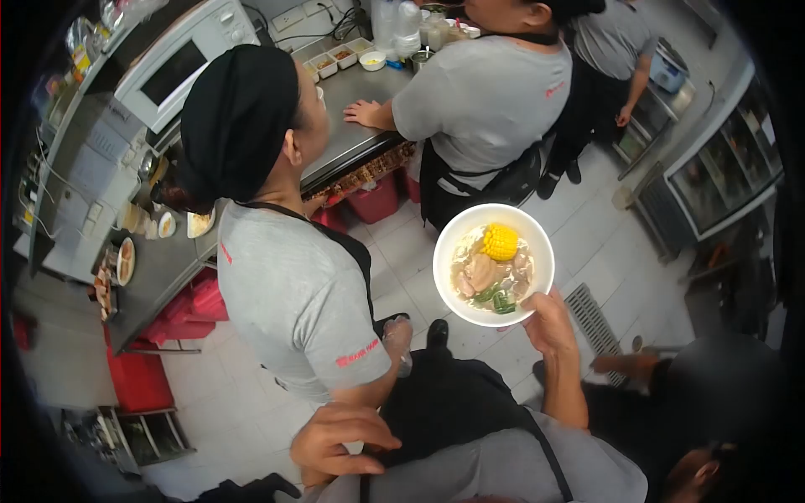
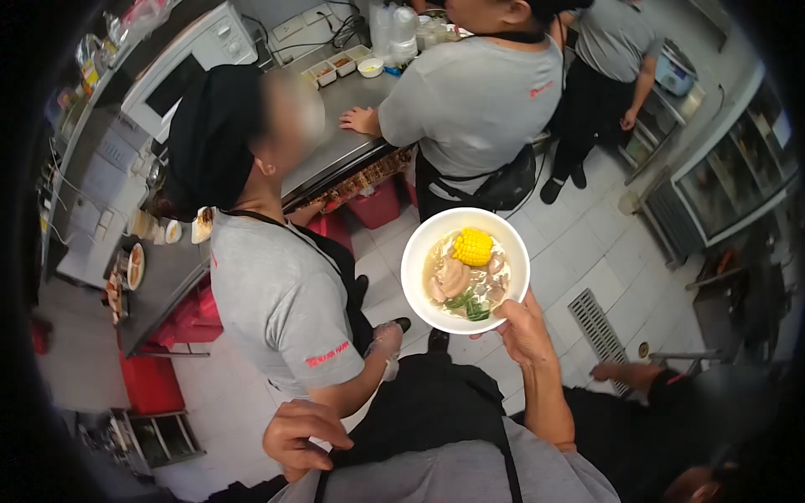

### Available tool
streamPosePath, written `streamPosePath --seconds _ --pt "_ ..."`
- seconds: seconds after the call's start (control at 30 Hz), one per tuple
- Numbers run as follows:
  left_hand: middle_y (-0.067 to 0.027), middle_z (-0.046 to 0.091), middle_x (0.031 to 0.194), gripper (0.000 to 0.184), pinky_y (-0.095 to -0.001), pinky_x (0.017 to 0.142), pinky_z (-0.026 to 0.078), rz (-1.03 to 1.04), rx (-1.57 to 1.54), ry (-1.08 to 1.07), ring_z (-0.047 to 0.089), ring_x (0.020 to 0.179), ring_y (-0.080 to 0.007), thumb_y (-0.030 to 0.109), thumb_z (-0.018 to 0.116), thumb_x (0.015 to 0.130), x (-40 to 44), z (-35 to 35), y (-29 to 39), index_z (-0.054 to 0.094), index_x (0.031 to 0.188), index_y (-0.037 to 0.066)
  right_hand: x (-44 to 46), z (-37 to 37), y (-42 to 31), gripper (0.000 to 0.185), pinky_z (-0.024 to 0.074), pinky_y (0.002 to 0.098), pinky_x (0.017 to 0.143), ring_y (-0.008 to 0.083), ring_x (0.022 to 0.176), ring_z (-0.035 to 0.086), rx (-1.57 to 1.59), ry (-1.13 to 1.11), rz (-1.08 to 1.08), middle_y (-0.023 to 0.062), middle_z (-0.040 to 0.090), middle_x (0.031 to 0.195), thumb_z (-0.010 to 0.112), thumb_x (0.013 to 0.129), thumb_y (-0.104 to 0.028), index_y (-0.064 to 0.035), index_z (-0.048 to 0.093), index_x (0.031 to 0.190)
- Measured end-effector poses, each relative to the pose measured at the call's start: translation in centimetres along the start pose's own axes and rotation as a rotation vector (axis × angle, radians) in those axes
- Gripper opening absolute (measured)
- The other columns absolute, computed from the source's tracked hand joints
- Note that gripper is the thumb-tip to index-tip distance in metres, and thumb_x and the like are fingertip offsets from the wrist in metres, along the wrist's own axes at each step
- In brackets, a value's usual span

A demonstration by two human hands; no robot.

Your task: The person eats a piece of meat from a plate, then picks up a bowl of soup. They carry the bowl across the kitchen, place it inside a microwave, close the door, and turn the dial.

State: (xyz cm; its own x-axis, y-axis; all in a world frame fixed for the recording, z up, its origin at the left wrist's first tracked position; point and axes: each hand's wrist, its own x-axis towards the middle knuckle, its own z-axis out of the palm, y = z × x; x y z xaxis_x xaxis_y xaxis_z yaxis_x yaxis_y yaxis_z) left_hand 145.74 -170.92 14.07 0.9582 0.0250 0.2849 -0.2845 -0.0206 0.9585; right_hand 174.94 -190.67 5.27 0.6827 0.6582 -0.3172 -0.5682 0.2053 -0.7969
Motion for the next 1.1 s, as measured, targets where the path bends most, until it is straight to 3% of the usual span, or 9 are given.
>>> streamPosePath --seconds 0.07,0.17,0.2,0.33,0.47,0.67,0.8,0.93,1.1 --pt "-0.0176 0.070 0.089 0.029 -0.0307 0.059 0.051 0.133 -0.013 0.068 0.067 0.069 -0.0230 0.012 0.082 0.084 1.2 0.0 -0.3 0.071 0.100 -0.009 2.4 0.1 -0.1 0.068 0.0635 0.0456 0.059 0.0326 0.088 0.071 -0.023 -0.047 0.035 0.0246 0.061 0.119 0.051 0.075 -0.001 0.0071 0.036 0.141" --pt "-0.0229 0.071 0.088 0.033 -0.0324 0.060 0.053 0.138 -0.060 -0.041 0.069 0.071 -0.0275 0.017 0.078 0.088 3.4 -0.1 -0.5 0.070 0.096 -0.014 5.9 0.7 -0.6 0.068 0.0639 0.0448 0.059 0.0317 0.089 0.071 -0.029 -0.127 0.109 0.0234 0.062 0.118 0.051 0.074 0.000 0.0065 0.038 0.140" --pt "-0.0241 0.070 0.088 0.030 -0.0345 0.061 0.054 0.157 -0.140 -0.041 0.069 0.071 -0.0280 0.012 0.077 0.088 4.4 0.2 -0.8 0.069 0.098 -0.015 7.0 0.9 -0.6 0.068 0.0639 0.0448 0.059 0.0315 0.089 0.071 -0.037 -0.148 0.129 0.0232 0.062 0.119 0.051 0.074 0.000 0.0064 0.038 0.140" --pt "-0.0162 0.071 0.087 0.023 -0.0322 0.068 0.052 -0.050 -0.132 0.112 0.068 0.077 -0.0276 0.009 0.077 0.087 8.1 1.2 -1.4 0.070 0.099 -0.008 11.7 0.4 -1.1 0.075 0.0647 0.0400 0.059 0.0303 0.095 0.071 -0.024 -0.273 0.232 0.0228 0.057 0.128 0.049 0.077 0.002 0.0011 0.026 0.149" --pt "-0.0135 0.070 0.081 0.017 -0.0325 0.070 0.052 -0.282 0.037 0.493 0.068 0.074 -0.0235 0.011 0.071 0.091 12.3 2.9 -3.0 0.070 0.098 -0.005 16.9 -0.7 -2.0 0.079 0.0641 0.0367 0.057 0.0285 0.098 0.069 -0.083 -0.422 0.302 0.0205 0.052 0.133 0.049 0.079 0.001 -0.0060 0.021 0.152" --pt "-0.0082 0.068 0.082 0.016 -0.0237 0.062 0.050 -0.263 0.134 0.817 0.064 0.071 -0.0104 0.010 0.066 0.094 19.9 2.8 -7.0 0.070 0.099 -0.005 22.5 -2.0 -4.4 0.077 0.0644 0.0358 0.056 0.0259 0.098 0.069 -0.224 -0.643 0.307 0.0176 0.051 0.132 0.051 0.080 -0.002 -0.0077 0.020 0.151" --pt "-0.0017 0.066 0.080 0.015 -0.0211 0.060 0.046 -0.321 0.424 0.950 0.058 0.068 -0.0043 0.011 0.068 0.095 25.9 -0.2 -9.3 0.070 0.098 -0.003 25.2 -2.9 -4.8 0.065 0.0641 0.0369 0.061 0.0255 0.105 0.066 -0.257 -0.700 0.313 0.0143 0.049 0.136 0.057 0.098 -0.017 -0.0133 0.021 0.153" --pt "-0.0022 0.066 0.084 0.020 -0.0219 0.062 0.047 -0.228 0.657 0.951 0.058 0.071 -0.0046 0.017 0.072 0.094 28.8 -3.8 -10.1 0.071 0.100 -0.002 27.3 -2.3 -5.6 0.069 0.0639 0.0386 0.056 0.0277 0.102 0.069 -0.249 -0.770 0.377 0.0159 0.050 0.139 0.061 0.100 -0.032 -0.0143 0.020 0.153" --pt "-0.0084 0.066 0.092 0.021 -0.0267 0.069 0.051 -0.105 0.875 1.048 0.062 0.080 -0.0143 0.017 0.069 0.094 32.1 -9.4 -10.7 0.070 0.104 0.000 30.3 -1.9 -4.2 0.069 0.0661 0.0408 0.058 0.0306 0.096 0.071 -0.189 -0.837 0.484 0.0203 0.049 0.137 0.055 0.094 -0.006 -0.0112 0.017 0.152"
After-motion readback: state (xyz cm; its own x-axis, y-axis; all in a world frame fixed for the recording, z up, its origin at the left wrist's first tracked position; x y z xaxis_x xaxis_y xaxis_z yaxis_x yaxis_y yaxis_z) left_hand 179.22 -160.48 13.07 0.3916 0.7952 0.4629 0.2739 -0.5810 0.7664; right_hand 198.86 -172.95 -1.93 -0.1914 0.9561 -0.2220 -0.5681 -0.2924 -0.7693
